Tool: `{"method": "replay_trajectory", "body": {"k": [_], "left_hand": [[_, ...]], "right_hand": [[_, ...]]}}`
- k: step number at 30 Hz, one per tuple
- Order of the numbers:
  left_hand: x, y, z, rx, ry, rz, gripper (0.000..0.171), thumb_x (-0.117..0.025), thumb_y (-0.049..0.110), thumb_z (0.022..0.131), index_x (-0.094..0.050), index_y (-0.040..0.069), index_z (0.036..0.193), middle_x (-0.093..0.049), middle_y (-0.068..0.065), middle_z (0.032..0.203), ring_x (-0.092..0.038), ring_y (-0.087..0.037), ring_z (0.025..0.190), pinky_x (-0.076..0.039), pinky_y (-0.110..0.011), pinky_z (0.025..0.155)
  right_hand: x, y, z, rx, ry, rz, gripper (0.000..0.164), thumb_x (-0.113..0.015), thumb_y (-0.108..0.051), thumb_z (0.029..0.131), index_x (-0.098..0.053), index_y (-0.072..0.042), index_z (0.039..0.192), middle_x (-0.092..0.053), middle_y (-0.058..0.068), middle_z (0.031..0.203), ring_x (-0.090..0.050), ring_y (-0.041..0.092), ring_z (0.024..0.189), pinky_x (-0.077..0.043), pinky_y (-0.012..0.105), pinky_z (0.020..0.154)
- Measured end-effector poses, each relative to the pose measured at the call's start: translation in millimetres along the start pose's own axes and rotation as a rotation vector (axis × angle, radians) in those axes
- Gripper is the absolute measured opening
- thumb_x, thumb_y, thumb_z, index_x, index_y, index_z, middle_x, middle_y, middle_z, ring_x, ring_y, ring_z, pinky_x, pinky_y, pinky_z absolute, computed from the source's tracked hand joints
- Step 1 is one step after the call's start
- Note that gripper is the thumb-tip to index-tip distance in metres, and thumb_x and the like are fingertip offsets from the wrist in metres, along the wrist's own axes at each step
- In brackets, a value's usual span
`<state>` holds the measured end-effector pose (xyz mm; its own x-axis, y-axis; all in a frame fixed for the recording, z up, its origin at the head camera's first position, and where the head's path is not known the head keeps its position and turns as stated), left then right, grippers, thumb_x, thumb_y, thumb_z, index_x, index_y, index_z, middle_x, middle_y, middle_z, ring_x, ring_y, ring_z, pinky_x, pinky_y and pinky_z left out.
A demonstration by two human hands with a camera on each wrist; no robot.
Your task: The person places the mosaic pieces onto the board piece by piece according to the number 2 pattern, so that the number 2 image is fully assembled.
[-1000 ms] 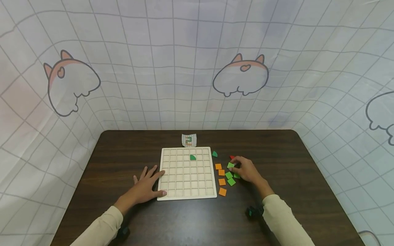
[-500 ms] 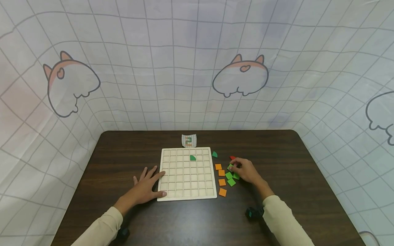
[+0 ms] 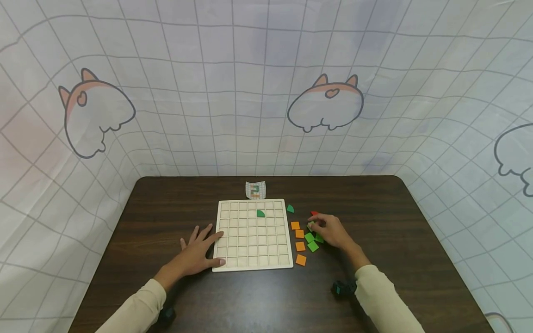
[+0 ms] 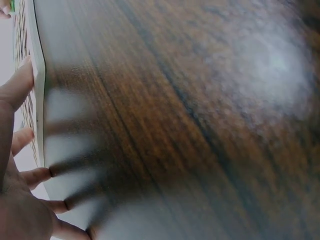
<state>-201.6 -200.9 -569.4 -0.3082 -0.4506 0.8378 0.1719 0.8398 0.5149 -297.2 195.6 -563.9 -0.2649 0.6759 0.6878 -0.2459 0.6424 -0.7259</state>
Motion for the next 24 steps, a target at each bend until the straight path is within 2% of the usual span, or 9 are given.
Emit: {"method": "replay_trajectory", "body": {"k": [17, 24], "left_hand": [[0.8, 0.5, 1.6, 0.011, 0.005, -0.013, 0.089, -0.076, 0.057, 0.082, -0.042, 0.019, 0.154, -0.022, -0.022, 0.164, -0.007, -0.06, 0.147, -0.005, -0.091, 0.095], [1.2, 0.3, 1.3, 0.013, 0.012, -0.011, 0.088, -0.076, 0.057, 0.082, -0.043, 0.019, 0.154, -0.022, -0.022, 0.165, -0.008, -0.059, 0.148, -0.005, -0.091, 0.096]], "right_hand": [[-11.0, -17.1, 2.4, 0.02, -0.034, 0.052, 0.022, -0.068, -0.02, 0.098, -0.073, -0.006, 0.114, -0.065, 0.0, 0.081, -0.053, 0.011, 0.063, -0.045, 0.025, 0.061], [-17.8, -22.5, 5.3, 0.004, -0.045, 0.064, 0.025, -0.074, -0.026, 0.094, -0.073, -0.009, 0.112, -0.064, 0.001, 0.085, -0.053, 0.012, 0.066, -0.044, 0.024, 0.059]]}}
Point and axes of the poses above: each hand's wrist, its own z-axis towards the middle knuckle, its own x-axis out of the back of the hand, y = z × x, the point moved 6 cm from there along z, towards the middle knuckle
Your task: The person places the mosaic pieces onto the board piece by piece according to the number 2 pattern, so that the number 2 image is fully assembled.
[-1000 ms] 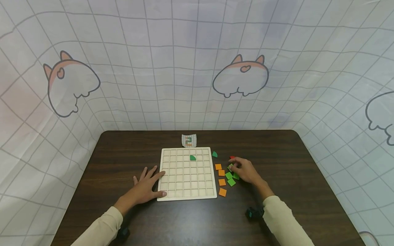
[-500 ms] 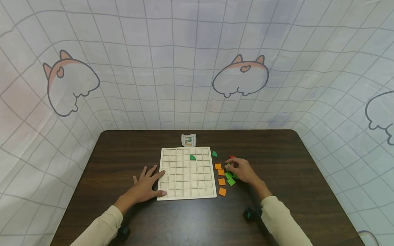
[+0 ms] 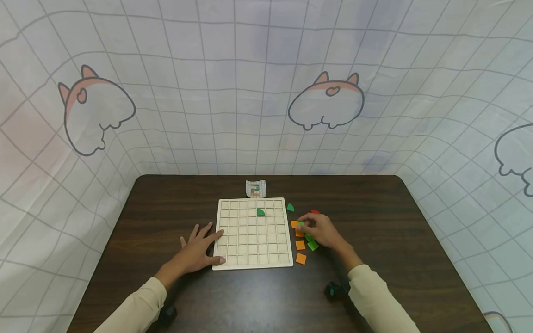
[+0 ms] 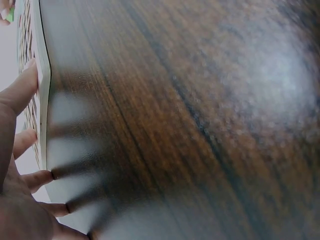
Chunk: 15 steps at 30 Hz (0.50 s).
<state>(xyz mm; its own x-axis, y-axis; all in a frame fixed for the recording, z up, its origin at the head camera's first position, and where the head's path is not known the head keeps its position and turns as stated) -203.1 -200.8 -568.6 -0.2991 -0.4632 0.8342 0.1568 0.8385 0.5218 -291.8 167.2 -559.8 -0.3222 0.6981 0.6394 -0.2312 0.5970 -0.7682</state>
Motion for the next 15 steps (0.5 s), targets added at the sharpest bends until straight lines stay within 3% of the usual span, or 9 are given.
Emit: {"method": "replay_trajectory", "body": {"k": [6, 15], "left_hand": [[0.0, 1.2, -1.1, 0.001, 0.008, 0.002, 0.088, -0.077, 0.056, 0.082, -0.043, 0.019, 0.154, -0.023, -0.021, 0.164, -0.009, -0.059, 0.148, -0.006, -0.09, 0.097], [1.1, 3.4, -2.8, 0.005, 0.007, -0.006, 0.087, -0.076, 0.055, 0.083, -0.043, 0.019, 0.154, -0.022, -0.021, 0.165, -0.007, -0.058, 0.149, -0.004, -0.09, 0.098]], "right_hand": [[-6.2, -7.3, 3.4, -0.014, -0.013, 0.009, 0.029, -0.078, -0.029, 0.09, -0.074, -0.012, 0.114, -0.067, 0.0, 0.087, -0.053, 0.012, 0.065, -0.045, 0.025, 0.058], [-15.8, -24.9, 11.5, 0.031, -0.069, 0.056, 0.03, -0.073, -0.018, 0.094, -0.069, -0.007, 0.122, -0.064, 0.003, 0.089, -0.054, 0.012, 0.058, -0.048, 0.026, 0.052]]}}
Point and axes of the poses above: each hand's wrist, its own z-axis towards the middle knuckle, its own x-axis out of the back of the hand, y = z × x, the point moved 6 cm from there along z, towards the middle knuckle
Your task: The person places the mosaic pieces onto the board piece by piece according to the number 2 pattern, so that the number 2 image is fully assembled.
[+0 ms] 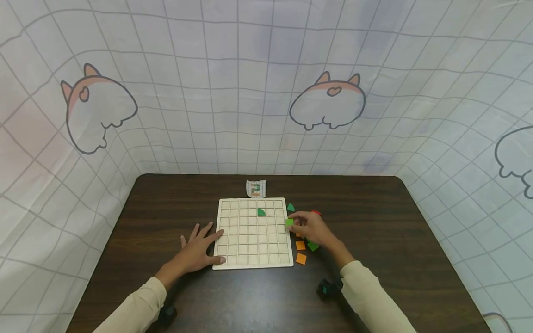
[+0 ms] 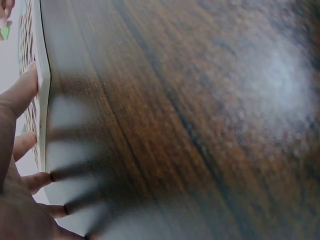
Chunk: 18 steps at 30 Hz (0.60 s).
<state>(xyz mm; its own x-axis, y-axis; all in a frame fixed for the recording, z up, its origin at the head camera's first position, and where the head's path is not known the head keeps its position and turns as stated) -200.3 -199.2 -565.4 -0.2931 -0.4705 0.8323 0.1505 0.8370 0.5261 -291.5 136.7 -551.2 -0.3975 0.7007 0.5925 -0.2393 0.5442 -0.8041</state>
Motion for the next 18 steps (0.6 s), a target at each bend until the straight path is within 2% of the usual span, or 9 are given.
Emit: {"method": "replay_trajectory", "body": {"k": [5, 10, 18], "left_hand": [[-1.3, -0.1, 0.3, 0.003, -0.007, -0.005, 0.087, -0.076, 0.056, 0.083, -0.042, 0.02, 0.155, -0.021, -0.021, 0.165, -0.006, -0.057, 0.149, -0.004, -0.089, 0.099], [-3.2, -1.7, 0.8, 0.0, -0.011, -0.026, 0.086, -0.076, 0.055, 0.084, -0.042, 0.02, 0.155, -0.02, -0.02, 0.166, -0.004, -0.057, 0.15, -0.001, -0.089, 0.099], [-2.7, -4.2, 1.1, -0.007, 0.004, -0.035, 0.086, -0.077, 0.053, 0.084, -0.042, 0.019, 0.155, -0.02, -0.021, 0.165, -0.004, -0.057, 0.15, 0.0, -0.089, 0.099]], "right_hand": [[-3.6, -9.7, 7.3, 0.018, -0.018, 0.034, 0.031, -0.07, -0.013, 0.095, -0.068, -0.005, 0.125, -0.065, 0.006, 0.095, -0.051, 0.012, 0.057, -0.045, 0.025, 0.052], [-7.2, -17.6, 15.0, 0.028, -0.014, 0.004, 0.028, -0.07, -0.014, 0.094, -0.07, -0.008, 0.122, -0.066, 0.004, 0.092, -0.048, 0.011, 0.059, -0.042, 0.023, 0.052], [-15.4, -24.1, 25.8, 0.044, -0.02, -0.014, 0.027, -0.07, -0.017, 0.095, -0.07, -0.012, 0.121, -0.069, 0.003, 0.091, -0.054, 0.016, 0.053, -0.046, 0.028, 0.049]]}}
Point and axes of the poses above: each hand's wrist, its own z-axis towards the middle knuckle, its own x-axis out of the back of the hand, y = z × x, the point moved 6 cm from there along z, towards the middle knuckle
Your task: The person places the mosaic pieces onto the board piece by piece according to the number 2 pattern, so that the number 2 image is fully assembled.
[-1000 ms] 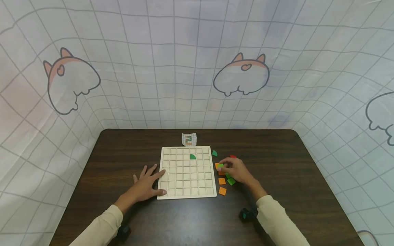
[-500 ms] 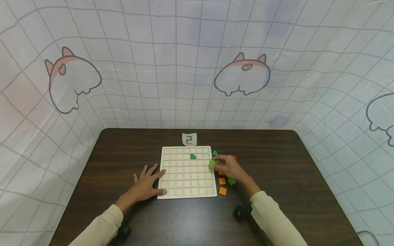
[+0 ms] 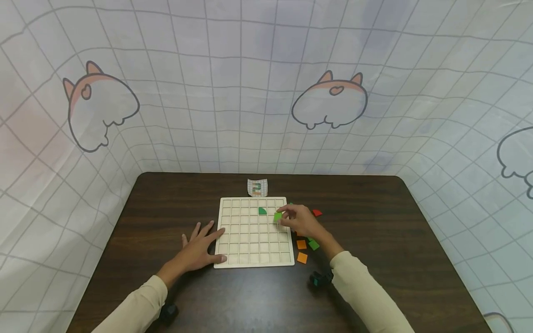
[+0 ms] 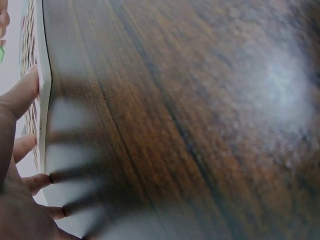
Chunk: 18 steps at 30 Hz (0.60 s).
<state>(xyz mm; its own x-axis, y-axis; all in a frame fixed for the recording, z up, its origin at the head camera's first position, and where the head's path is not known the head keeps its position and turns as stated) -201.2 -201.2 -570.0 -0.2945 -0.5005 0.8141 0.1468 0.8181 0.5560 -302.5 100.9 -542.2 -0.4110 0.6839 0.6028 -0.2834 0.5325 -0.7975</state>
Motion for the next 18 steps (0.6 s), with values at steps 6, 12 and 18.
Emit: {"method": "replay_trajectory", "body": {"k": [6, 12, 18], "left_hand": [[1.3, 0.0, -0.8, -0.004, 0.004, -0.01, 0.086, -0.077, 0.053, 0.084, -0.042, 0.018, 0.155, -0.02, -0.021, 0.165, -0.004, -0.056, 0.15, 0.0, -0.089, 0.1], [1.0, -0.2, -0.1, -0.004, 0.002, -0.006, 0.087, -0.077, 0.054, 0.083, -0.043, 0.019, 0.154, -0.021, -0.021, 0.165, -0.004, -0.057, 0.15, 0.0, -0.089, 0.099], [-0.5, -2.7, 0.3, -0.005, -0.003, -0.014, 0.087, -0.076, 0.055, 0.084, -0.041, 0.02, 0.155, -0.019, -0.02, 0.166, -0.003, -0.056, 0.15, 0.001, -0.088, 0.1]], "right_hand": [[-9.0, -3.9, 8.3, -0.018, -0.021, 0.013, 0.027, -0.07, -0.018, 0.095, -0.07, -0.011, 0.121, -0.067, 0.005, 0.096, -0.052, 0.011, 0.054, -0.044, 0.026, 0.05], [-18.9, -6.5, 16.9, -0.053, -0.038, 0.062, 0.028, -0.071, -0.016, 0.094, -0.07, -0.011, 0.121, -0.067, 0.004, 0.095, -0.055, 0.013, 0.058, -0.047, 0.026, 0.055], [-27.6, -8.2, 25.8, -0.027, -0.036, 0.098, 0.027, -0.072, -0.014, 0.093, -0.07, -0.01, 0.12, -0.067, 0.005, 0.093, -0.057, 0.016, 0.058, -0.048, 0.027, 0.054]]}}
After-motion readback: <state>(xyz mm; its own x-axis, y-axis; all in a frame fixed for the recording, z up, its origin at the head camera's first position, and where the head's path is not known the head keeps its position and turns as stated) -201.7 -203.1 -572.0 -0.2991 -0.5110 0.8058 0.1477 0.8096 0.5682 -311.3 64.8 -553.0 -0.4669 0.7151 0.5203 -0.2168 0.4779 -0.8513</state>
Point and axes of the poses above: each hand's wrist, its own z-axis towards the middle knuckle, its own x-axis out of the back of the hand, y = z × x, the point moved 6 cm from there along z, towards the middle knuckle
